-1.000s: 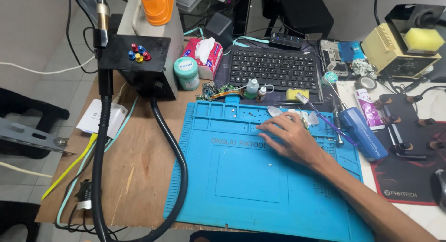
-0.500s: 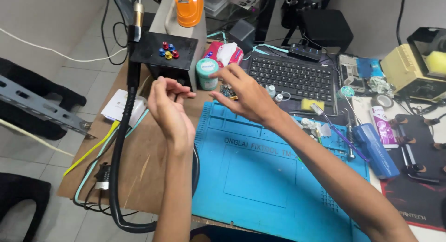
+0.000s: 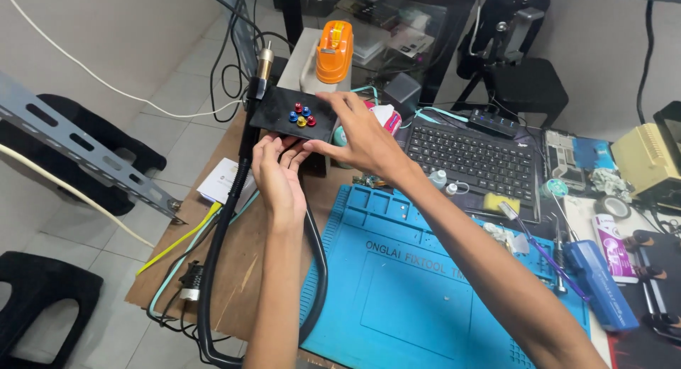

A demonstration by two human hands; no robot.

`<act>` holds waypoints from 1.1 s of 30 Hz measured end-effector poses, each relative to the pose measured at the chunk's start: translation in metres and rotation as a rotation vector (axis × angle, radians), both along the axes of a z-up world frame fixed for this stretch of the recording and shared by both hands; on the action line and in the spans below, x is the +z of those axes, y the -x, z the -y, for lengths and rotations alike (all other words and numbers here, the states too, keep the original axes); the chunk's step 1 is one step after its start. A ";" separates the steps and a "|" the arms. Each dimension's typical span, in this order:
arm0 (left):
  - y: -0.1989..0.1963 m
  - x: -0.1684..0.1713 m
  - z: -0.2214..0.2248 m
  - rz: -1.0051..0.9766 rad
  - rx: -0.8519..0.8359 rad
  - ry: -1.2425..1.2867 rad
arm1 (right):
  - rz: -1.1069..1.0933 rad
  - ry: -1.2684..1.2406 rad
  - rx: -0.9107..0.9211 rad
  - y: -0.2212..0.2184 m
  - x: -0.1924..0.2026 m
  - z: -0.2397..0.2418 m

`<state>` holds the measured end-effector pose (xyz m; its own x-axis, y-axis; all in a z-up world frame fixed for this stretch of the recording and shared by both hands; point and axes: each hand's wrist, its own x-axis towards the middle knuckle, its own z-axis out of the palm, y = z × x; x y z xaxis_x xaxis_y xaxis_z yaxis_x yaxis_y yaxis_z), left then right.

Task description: The person is assembling a phone frame and then performing soldering work on a circuit board using flux and a heat gun.

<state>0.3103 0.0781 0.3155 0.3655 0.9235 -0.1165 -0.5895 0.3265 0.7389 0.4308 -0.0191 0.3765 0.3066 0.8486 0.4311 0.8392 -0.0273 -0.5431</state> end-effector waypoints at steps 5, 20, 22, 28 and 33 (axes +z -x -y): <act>-0.010 -0.011 -0.023 0.029 0.009 -0.028 | -0.005 0.079 -0.031 -0.003 0.003 -0.008; 0.008 0.013 0.007 -0.030 -0.002 -0.115 | 0.097 0.075 -0.069 -0.002 -0.006 0.013; 0.014 0.021 0.028 -0.020 -0.027 -0.128 | 0.211 0.079 -0.115 -0.001 -0.011 0.024; 0.024 -0.005 0.071 -0.069 -0.209 -0.115 | 0.216 0.178 -0.237 0.020 -0.030 0.098; 0.005 -0.070 0.102 -0.186 -0.442 -0.044 | 0.059 0.324 -0.359 0.044 -0.059 0.168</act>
<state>0.3049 -0.0241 0.2453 0.7007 0.6900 -0.1816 -0.2580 0.4823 0.8372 0.3867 -0.1871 0.3174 0.5874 0.7873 0.1873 0.7750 -0.4806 -0.4103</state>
